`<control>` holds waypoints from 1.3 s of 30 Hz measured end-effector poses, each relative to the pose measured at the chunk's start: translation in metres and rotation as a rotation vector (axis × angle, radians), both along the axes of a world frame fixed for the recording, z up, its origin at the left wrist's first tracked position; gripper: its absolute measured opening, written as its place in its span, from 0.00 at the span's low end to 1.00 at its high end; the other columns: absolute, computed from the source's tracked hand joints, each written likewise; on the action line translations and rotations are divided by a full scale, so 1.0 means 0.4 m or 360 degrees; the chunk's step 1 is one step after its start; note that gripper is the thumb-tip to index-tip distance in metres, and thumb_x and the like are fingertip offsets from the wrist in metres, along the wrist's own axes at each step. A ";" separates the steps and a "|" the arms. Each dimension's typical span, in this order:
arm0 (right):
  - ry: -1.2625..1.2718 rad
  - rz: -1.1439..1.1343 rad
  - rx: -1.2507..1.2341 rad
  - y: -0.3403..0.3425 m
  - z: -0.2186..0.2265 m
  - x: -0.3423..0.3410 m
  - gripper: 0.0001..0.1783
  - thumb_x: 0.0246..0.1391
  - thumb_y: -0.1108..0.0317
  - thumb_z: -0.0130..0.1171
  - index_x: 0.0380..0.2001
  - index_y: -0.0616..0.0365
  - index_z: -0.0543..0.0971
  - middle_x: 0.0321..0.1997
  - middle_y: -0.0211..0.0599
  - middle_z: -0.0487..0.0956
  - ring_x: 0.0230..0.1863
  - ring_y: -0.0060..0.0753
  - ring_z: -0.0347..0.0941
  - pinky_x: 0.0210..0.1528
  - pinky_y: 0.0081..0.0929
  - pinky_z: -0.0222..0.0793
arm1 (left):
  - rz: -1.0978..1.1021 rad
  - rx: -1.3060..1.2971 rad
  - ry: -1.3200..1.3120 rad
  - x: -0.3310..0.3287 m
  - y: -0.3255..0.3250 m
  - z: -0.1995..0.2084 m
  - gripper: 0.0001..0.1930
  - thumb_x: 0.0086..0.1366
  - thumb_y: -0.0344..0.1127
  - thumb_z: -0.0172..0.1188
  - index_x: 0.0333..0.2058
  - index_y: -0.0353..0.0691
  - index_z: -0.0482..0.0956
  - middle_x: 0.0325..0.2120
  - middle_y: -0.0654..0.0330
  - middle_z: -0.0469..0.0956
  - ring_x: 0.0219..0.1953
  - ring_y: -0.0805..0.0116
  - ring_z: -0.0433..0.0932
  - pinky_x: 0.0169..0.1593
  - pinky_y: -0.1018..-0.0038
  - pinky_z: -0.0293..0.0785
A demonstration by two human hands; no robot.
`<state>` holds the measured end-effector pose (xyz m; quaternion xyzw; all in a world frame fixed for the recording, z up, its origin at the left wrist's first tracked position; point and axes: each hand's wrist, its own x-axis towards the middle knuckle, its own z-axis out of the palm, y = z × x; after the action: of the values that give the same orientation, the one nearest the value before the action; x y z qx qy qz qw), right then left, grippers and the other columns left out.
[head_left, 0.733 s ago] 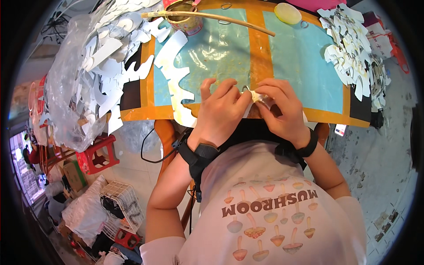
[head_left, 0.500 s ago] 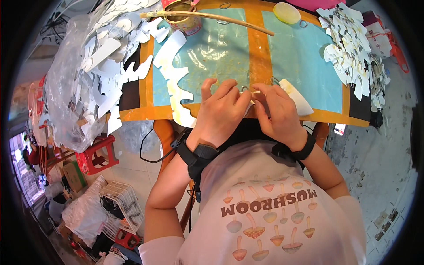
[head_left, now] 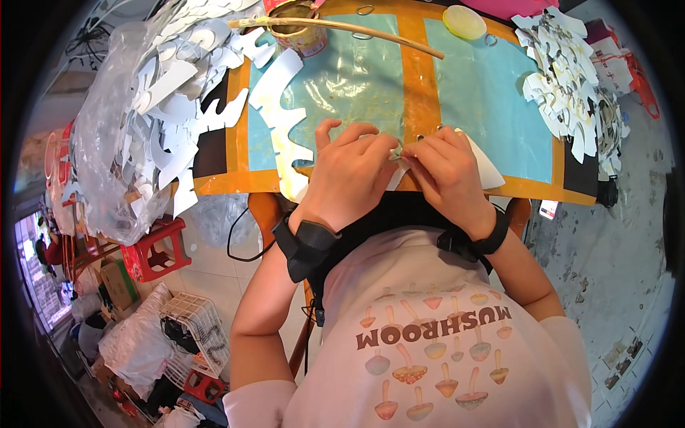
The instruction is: Manually attaching metal eyelets or rings to shoe upper components.
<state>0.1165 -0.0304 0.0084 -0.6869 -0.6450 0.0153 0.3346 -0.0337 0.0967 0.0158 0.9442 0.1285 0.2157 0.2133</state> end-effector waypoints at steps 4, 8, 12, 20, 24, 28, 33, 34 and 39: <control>-0.0042 -0.0009 -0.0024 0.008 0.003 0.004 0.04 0.53 0.73 0.63 0.33 0.58 0.78 0.28 0.34 0.75 0.36 0.40 0.69 0.39 0.36 0.61 | 0.0005 0.0177 -0.0086 0.014 0.006 -0.027 0.08 0.53 0.26 0.63 0.32 0.47 0.80 0.26 0.66 0.76 0.42 0.68 0.77 0.58 0.54 0.59; 0.0174 0.0047 0.0026 0.004 -0.004 0.018 0.06 0.52 0.73 0.64 0.33 0.58 0.78 0.30 0.34 0.77 0.37 0.40 0.70 0.39 0.36 0.61 | 0.0008 0.0222 -0.0092 0.016 0.008 -0.028 0.07 0.54 0.25 0.62 0.30 0.46 0.80 0.24 0.66 0.73 0.39 0.69 0.77 0.58 0.54 0.60; 0.0208 0.0070 -0.0030 0.002 -0.005 0.020 0.07 0.51 0.72 0.65 0.34 0.56 0.79 0.31 0.32 0.78 0.37 0.39 0.70 0.40 0.35 0.61 | 0.0010 0.0236 -0.0086 0.019 0.007 -0.036 0.08 0.55 0.25 0.63 0.33 0.46 0.80 0.24 0.66 0.74 0.40 0.68 0.77 0.58 0.53 0.59; 0.0279 0.0071 -0.0080 -0.009 -0.009 0.035 0.07 0.51 0.73 0.66 0.35 0.53 0.80 0.32 0.29 0.79 0.38 0.37 0.71 0.42 0.34 0.61 | -0.0095 -0.0077 0.0049 -0.004 0.021 0.010 0.13 0.56 0.27 0.67 0.41 0.47 0.80 0.34 0.67 0.82 0.50 0.65 0.78 0.60 0.52 0.54; 0.0308 0.0051 -0.0108 -0.005 -0.004 0.035 0.08 0.51 0.73 0.66 0.36 0.53 0.80 0.32 0.29 0.80 0.37 0.38 0.71 0.42 0.33 0.62 | -0.0044 0.0133 -0.0026 -0.004 0.015 -0.024 0.12 0.52 0.26 0.65 0.35 0.49 0.80 0.28 0.67 0.77 0.48 0.67 0.77 0.59 0.52 0.57; 0.0536 0.0028 -0.0068 -0.008 0.004 0.034 0.10 0.49 0.73 0.67 0.37 0.53 0.81 0.32 0.29 0.80 0.37 0.38 0.71 0.42 0.34 0.62 | -0.0032 0.0165 -0.0074 -0.008 0.008 -0.024 0.11 0.49 0.25 0.64 0.30 0.50 0.79 0.25 0.68 0.73 0.46 0.69 0.77 0.58 0.53 0.58; 0.0268 0.0105 -0.0083 -0.009 -0.013 0.040 0.13 0.46 0.73 0.68 0.37 0.52 0.81 0.32 0.26 0.79 0.38 0.36 0.71 0.42 0.34 0.61 | -0.0067 0.0173 -0.0049 -0.019 0.011 -0.028 0.12 0.51 0.25 0.63 0.34 0.50 0.81 0.28 0.69 0.77 0.49 0.66 0.78 0.58 0.52 0.57; 0.0211 0.0109 -0.0094 -0.009 -0.016 0.042 0.13 0.46 0.73 0.68 0.37 0.52 0.81 0.32 0.26 0.79 0.38 0.35 0.70 0.42 0.34 0.61 | -0.0081 0.0166 -0.0027 -0.023 0.013 -0.028 0.13 0.53 0.24 0.63 0.36 0.51 0.83 0.30 0.69 0.79 0.50 0.65 0.79 0.58 0.52 0.57; -0.0124 0.0175 -0.0025 -0.013 -0.021 0.046 0.13 0.44 0.72 0.65 0.36 0.51 0.81 0.31 0.23 0.75 0.37 0.31 0.69 0.42 0.32 0.61 | -0.0080 0.0264 -0.0017 -0.033 0.012 -0.038 0.12 0.53 0.25 0.64 0.36 0.50 0.82 0.33 0.71 0.81 0.51 0.67 0.79 0.58 0.53 0.56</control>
<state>0.1350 -0.0355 0.0000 -0.6531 -0.6941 0.0118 0.3026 -0.0467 0.1013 0.0007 0.9603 0.0853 0.2253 0.1403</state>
